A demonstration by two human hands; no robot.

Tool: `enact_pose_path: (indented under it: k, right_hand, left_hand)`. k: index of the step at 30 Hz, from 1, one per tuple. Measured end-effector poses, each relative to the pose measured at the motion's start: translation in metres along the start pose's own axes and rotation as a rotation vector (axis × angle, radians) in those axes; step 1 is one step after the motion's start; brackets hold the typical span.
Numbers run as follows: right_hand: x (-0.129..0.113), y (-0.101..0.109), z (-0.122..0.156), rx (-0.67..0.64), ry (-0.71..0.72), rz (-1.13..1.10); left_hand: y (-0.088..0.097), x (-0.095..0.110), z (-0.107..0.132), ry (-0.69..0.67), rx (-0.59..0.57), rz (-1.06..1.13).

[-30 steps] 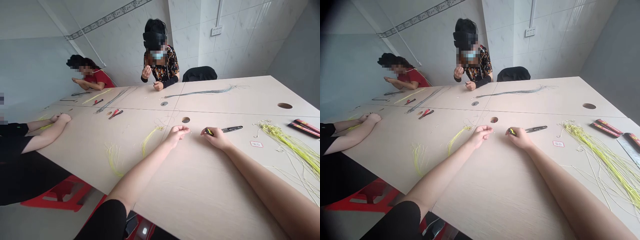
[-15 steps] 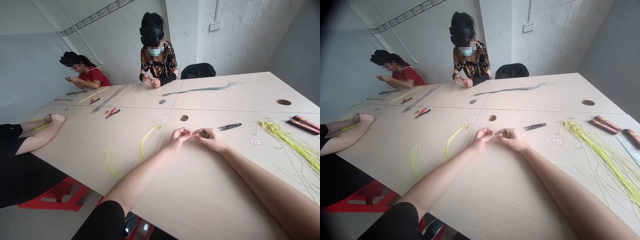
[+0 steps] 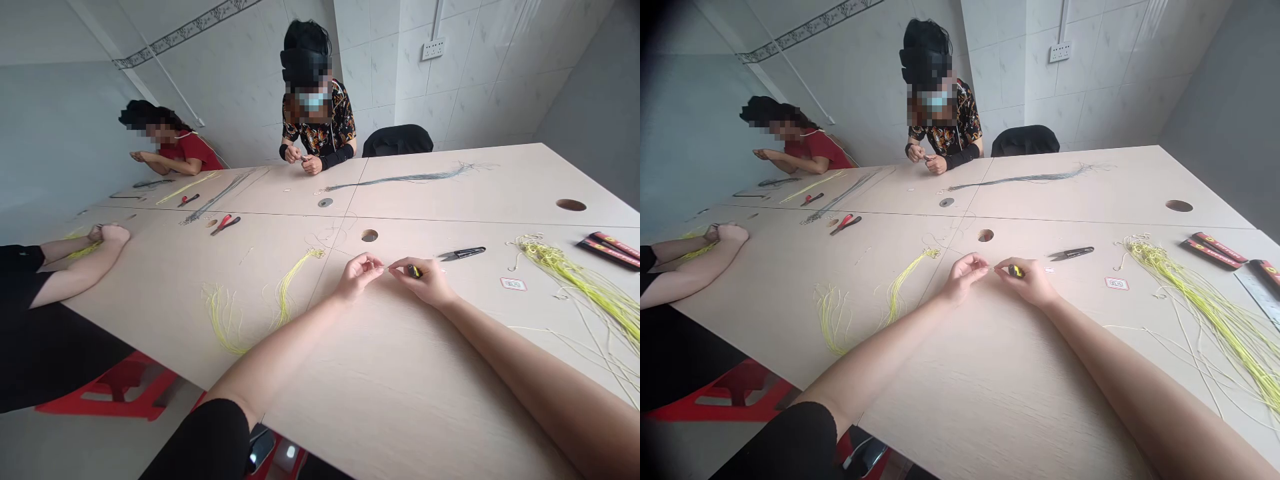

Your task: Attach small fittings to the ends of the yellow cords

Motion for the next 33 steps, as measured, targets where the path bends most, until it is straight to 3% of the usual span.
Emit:
enact_pose_path:
  k: [6,12,15,18,21,26,33]
  right_hand:
    - [-0.006,-0.004,0.009,0.035,0.408,0.308]
    - [-0.008,-0.005,0.008,0.104,0.463,0.540]
    - [-0.011,-0.006,0.009,0.103,0.496,0.615]
    - [-0.013,-0.009,0.011,0.083,0.547,0.676]
    - [-0.015,-0.010,0.014,0.106,0.640,0.716]
    - [-0.025,-0.006,0.026,0.331,0.955,0.683]
    - [-0.024,-0.004,0.026,0.368,0.960,0.747]
  left_hand:
    - [0.006,0.002,-0.002,0.013,0.058,-0.168]
    - [0.007,0.019,0.002,-0.179,0.171,-0.451]
    - [0.003,0.020,0.000,-0.226,0.047,-0.458]
    - [-0.004,0.011,0.001,-0.121,-0.123,-0.314]
    - [-0.008,0.001,0.004,-0.018,-0.198,-0.230]
    - [-0.005,0.003,0.005,-0.008,-0.080,-0.249]
    - [-0.006,0.012,0.002,0.087,-0.033,-0.325]
Point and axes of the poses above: each hand's wrist, its own z-axis away from the middle knuckle, its own y-axis out of the back of the hand, x = y × z, the point moved 5 cm from there along -z, towards the middle knuckle, and after that the axes turned 10 degrees about -y, right-handed, at the moved point
